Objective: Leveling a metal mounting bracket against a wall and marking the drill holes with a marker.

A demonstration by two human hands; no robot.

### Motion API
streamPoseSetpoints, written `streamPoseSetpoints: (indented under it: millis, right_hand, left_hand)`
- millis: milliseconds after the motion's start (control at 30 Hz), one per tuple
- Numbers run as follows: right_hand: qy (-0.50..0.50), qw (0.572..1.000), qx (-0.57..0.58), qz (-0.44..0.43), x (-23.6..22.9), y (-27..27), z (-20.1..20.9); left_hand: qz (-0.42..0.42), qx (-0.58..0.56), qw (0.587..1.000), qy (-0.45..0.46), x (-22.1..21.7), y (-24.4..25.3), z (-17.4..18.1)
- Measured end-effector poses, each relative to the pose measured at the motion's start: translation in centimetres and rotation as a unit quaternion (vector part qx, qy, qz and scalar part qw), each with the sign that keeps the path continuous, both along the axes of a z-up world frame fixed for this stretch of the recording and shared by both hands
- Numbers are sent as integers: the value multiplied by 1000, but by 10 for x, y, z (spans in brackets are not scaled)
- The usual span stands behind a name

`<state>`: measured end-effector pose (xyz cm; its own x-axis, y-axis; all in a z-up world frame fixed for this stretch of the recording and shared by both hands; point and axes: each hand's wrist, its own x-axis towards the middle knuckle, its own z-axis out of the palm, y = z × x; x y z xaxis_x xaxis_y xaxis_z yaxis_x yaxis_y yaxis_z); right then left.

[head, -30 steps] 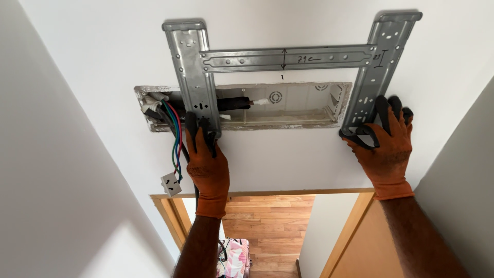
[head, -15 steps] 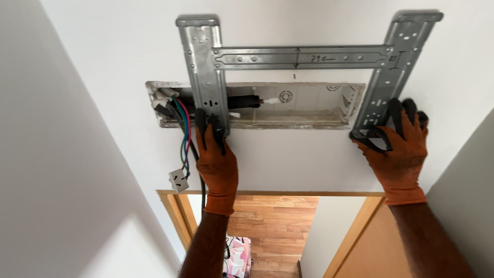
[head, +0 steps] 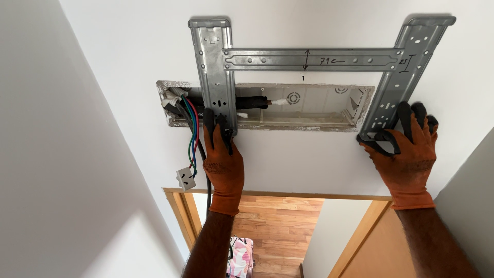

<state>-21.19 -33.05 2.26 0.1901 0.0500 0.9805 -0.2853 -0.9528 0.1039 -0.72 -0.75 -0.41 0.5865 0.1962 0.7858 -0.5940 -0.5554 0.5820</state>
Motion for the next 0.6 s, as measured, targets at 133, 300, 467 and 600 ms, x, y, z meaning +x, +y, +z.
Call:
streamPoseSetpoints:
  millis: [133, 300, 467, 600]
  right_hand:
    - [6, 1000, 16, -13, -1, 3, -1]
    - [27, 998, 49, -21, -1, 1, -4]
    - [29, 998, 39, -28, 0, 3, -3]
    - [31, 998, 42, -30, -1, 3, -3]
  left_hand:
    - [1, 11, 1000, 6, -11, 4, 9]
    - [-53, 11, 998, 23, -40, 17, 38]
    - [-98, 6, 994, 55, -58, 24, 57]
    - [-81, 19, 995, 63, -57, 21, 55]
